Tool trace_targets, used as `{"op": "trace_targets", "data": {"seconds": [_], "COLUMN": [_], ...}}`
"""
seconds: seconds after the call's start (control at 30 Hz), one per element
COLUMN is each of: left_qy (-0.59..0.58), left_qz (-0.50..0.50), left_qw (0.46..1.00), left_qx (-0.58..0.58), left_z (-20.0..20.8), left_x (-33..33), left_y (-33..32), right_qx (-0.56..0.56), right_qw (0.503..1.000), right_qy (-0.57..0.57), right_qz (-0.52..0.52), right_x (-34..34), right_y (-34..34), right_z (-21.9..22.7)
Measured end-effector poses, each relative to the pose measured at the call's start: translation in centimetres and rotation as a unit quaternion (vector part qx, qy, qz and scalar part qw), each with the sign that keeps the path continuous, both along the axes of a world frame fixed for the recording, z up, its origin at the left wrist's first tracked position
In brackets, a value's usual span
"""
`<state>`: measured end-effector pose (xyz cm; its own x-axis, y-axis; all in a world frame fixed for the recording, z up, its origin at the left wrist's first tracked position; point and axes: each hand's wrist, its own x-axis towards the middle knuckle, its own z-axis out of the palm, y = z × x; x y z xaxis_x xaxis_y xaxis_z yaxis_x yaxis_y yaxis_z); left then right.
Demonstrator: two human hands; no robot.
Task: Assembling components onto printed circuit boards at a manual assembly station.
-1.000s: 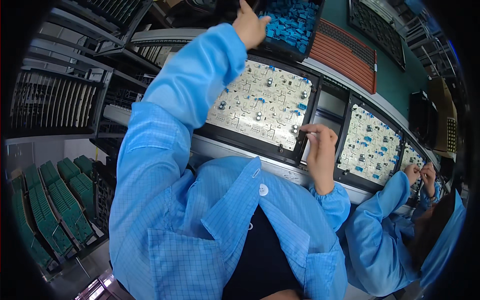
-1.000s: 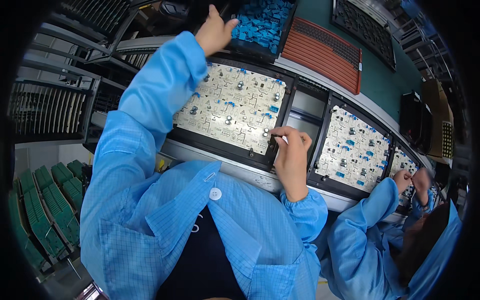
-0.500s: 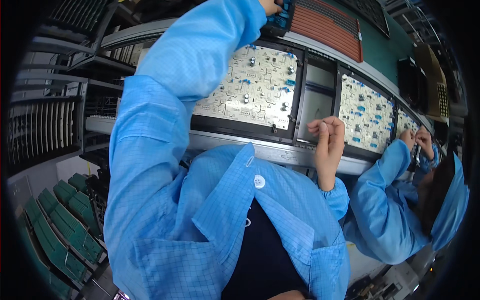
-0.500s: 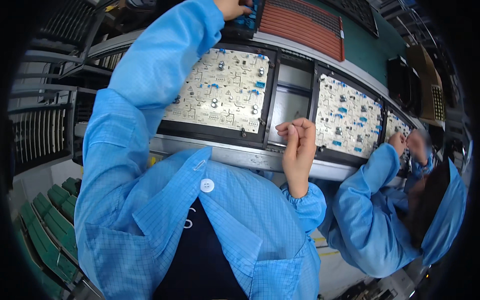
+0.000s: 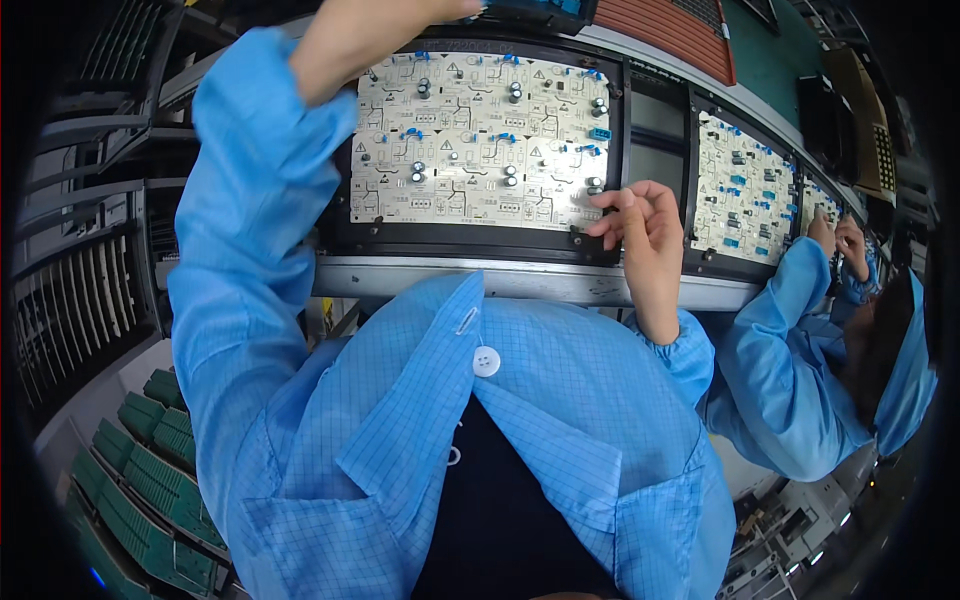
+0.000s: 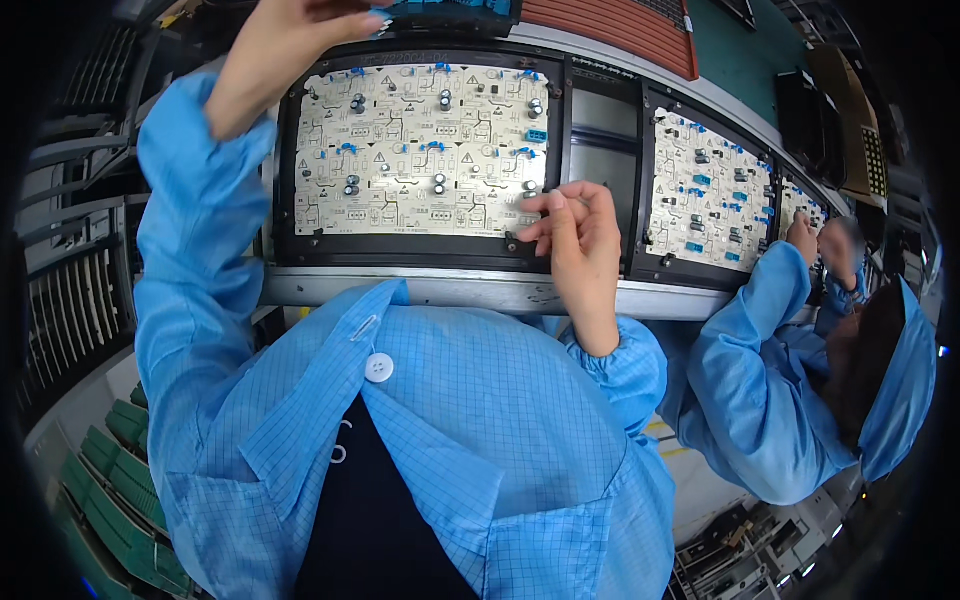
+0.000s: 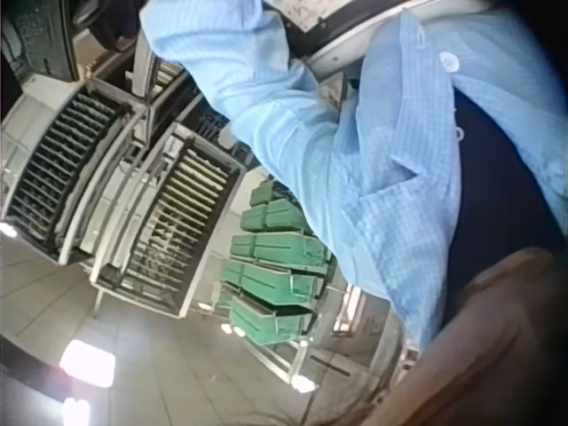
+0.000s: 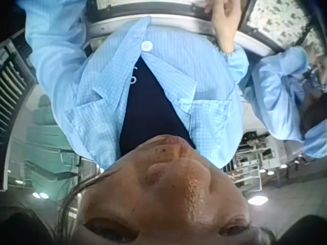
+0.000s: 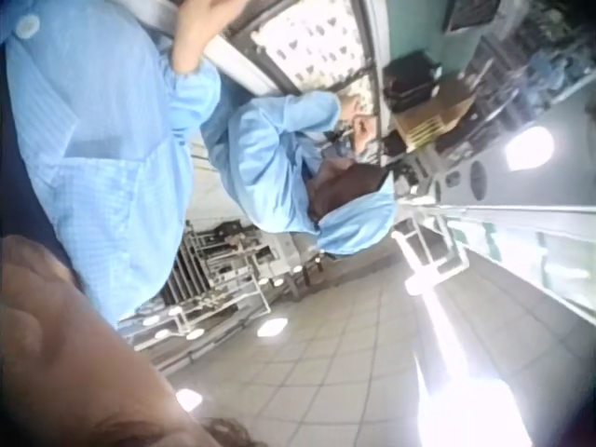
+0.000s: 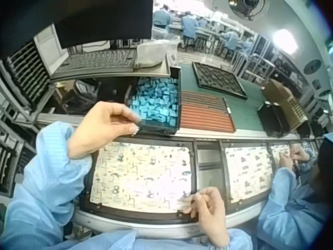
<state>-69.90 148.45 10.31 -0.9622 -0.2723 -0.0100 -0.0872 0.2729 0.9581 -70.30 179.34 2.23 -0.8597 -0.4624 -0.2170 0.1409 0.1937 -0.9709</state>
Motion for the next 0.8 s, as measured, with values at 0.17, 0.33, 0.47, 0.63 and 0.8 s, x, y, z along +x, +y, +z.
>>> {"op": "trace_targets", "data": {"seconds": [0.17, 0.33, 0.47, 0.63, 0.8], "left_qy": [0.016, -0.023, -0.011, 0.019, 0.201], "left_qz": [-0.020, 0.014, 0.067, 0.067, -0.019], "left_qw": [0.999, 0.996, 0.986, 0.983, 0.889], "left_qx": [-0.023, 0.080, 0.155, 0.170, 0.412], "left_z": [-6.2, -10.4, -12.8, -13.1, -11.1], "left_x": [4.3, 7.0, 8.6, 9.2, 8.2], "left_y": [-6.1, -9.2, -10.4, -10.4, -7.2], "right_qx": [0.064, 0.122, 0.162, 0.169, 0.178], "right_qw": [0.994, 0.985, 0.978, 0.974, 0.971], "right_qy": [-0.075, -0.089, -0.074, -0.082, -0.073], "right_qz": [-0.039, -0.084, -0.106, -0.128, -0.138], "right_x": [1.0, 0.7, 0.8, 1.0, 1.0], "right_y": [-4.0, -6.5, -7.3, -7.9, -8.0], "right_z": [0.5, -0.3, -0.8, -0.9, -1.0]}}
